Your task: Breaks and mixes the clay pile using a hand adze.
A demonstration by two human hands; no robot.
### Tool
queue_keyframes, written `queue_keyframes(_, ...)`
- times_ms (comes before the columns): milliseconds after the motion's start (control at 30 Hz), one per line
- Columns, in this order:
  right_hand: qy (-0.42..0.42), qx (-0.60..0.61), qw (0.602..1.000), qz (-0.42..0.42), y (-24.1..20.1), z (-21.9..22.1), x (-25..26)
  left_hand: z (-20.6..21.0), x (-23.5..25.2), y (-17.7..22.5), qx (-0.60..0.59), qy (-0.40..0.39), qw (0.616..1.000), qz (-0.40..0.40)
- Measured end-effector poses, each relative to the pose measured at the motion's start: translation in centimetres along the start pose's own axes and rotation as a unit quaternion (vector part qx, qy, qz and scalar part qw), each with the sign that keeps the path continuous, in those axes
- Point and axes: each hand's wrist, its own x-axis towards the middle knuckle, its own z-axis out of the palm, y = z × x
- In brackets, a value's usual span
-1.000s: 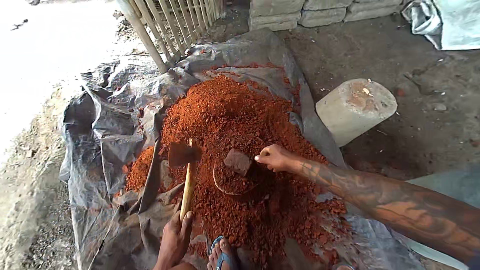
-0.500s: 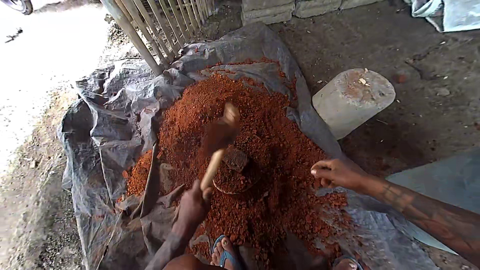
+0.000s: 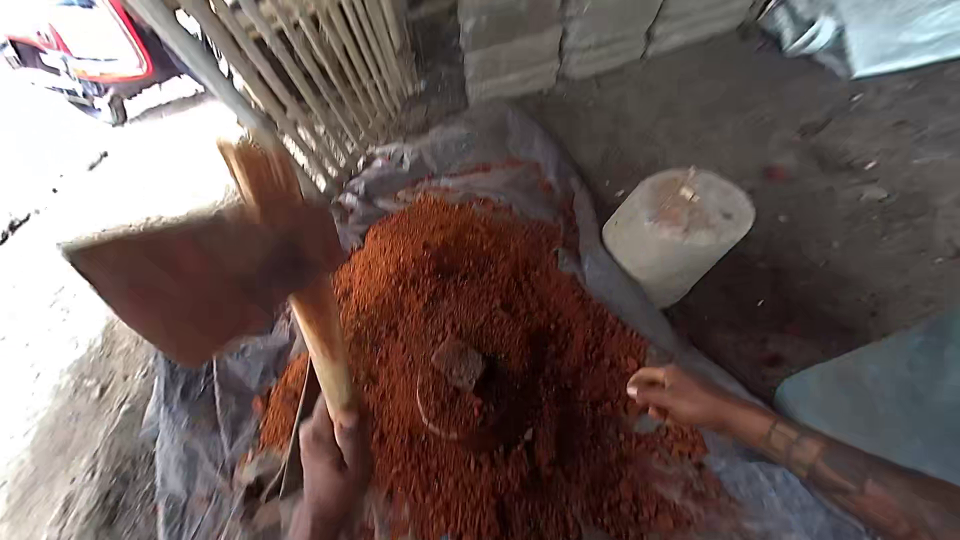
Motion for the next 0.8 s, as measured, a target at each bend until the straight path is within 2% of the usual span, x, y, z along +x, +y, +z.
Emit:
queue_keyframes(33,0.003,0.002,1.0,0.0,0.2,-0.2,0.1,0.9,-1.5,-1.0,0.047,-0.023,0.998,-0.021)
queue_keyframes(67,0.005,0.001,1.0,0.0,0.5,-0.4,0.3,2.0,-3.4,-2.0,0.103,-0.084,0.988,-0.079)
queue_keyframes(100,0.005,-0.001,1.0,0.002,0.9,-0.5,0.5,3.0,-4.9,-2.9,0.149,-0.19,0.954,-0.176)
queue_keyframes(133,0.002,-0.004,1.0,0.007,1.3,-0.5,0.6,4.3,-5.8,-4.0,0.19,-0.305,0.891,-0.278)
queue_keyframes(167,-0.002,-0.005,1.0,0.016,1.5,-0.4,0.6,5.7,-6.4,-5.4,0.219,-0.383,0.832,-0.337)
queue_keyframes(200,-0.007,-0.005,1.0,0.025,1.7,-0.3,0.5,6.6,-6.9,-6.4,0.228,-0.419,0.803,-0.357)
queue_keyframes(267,-0.007,-0.006,0.999,0.031,1.9,-0.2,0.4,6.3,-6.2,-7.0,0.224,-0.417,0.811,-0.343)
queue_keyframes(333,-0.006,-0.008,1.0,0.025,2.6,0.2,0.5,4.4,-4.7,-6.0,0.208,-0.37,0.847,-0.319)
queue_keyframes(400,-0.009,-0.01,1.0,0.017,2.8,0.2,0.8,1.9,-2.7,-4.3,0.164,-0.264,0.918,-0.247)
queue_keyframes(467,-0.006,-0.012,1.0,0.017,3.0,0.5,1.1,-0.3,-0.6,-3.0,0.08,-0.117,0.98,-0.142)
queue_keyframes(533,-0.003,-0.016,1.0,0.019,3.1,0.5,1.5,-1.7,1.7,-1.3,-0.055,-0.005,0.997,-0.055)
queue_keyframes(600,-0.002,-0.022,1.0,0.022,2.8,0.6,1.8,-1.8,2.7,-0.3,-0.13,0.048,0.99,0.003)
queue_keyframes(667,-0.003,-0.028,0.999,0.025,2.3,0.7,1.8,-0.6,0.5,-1.5,-0.091,0.025,0.995,-0.023)
queue_keyframes(700,-0.005,-0.033,0.999,0.025,2.0,0.9,1.7,0.1,-1.7,-2.4,-0.024,-0.03,0.997,-0.074)
queue_keyframes(733,-0.009,-0.04,0.999,0.019,1.9,1.0,1.8,0.9,-3.7,-2.7,0.056,-0.123,0.977,-0.163)
queue_keyframes(767,-0.012,-0.048,0.999,0.011,1.8,1.1,1.8,2.1,-5.2,-3.4,0.121,-0.25,0.918,-0.282)
queue_keyframes(800,-0.016,-0.055,0.998,0.004,1.8,1.3,1.7,3.8,-6.5,-4.9,0.164,-0.351,0.848,-0.363)
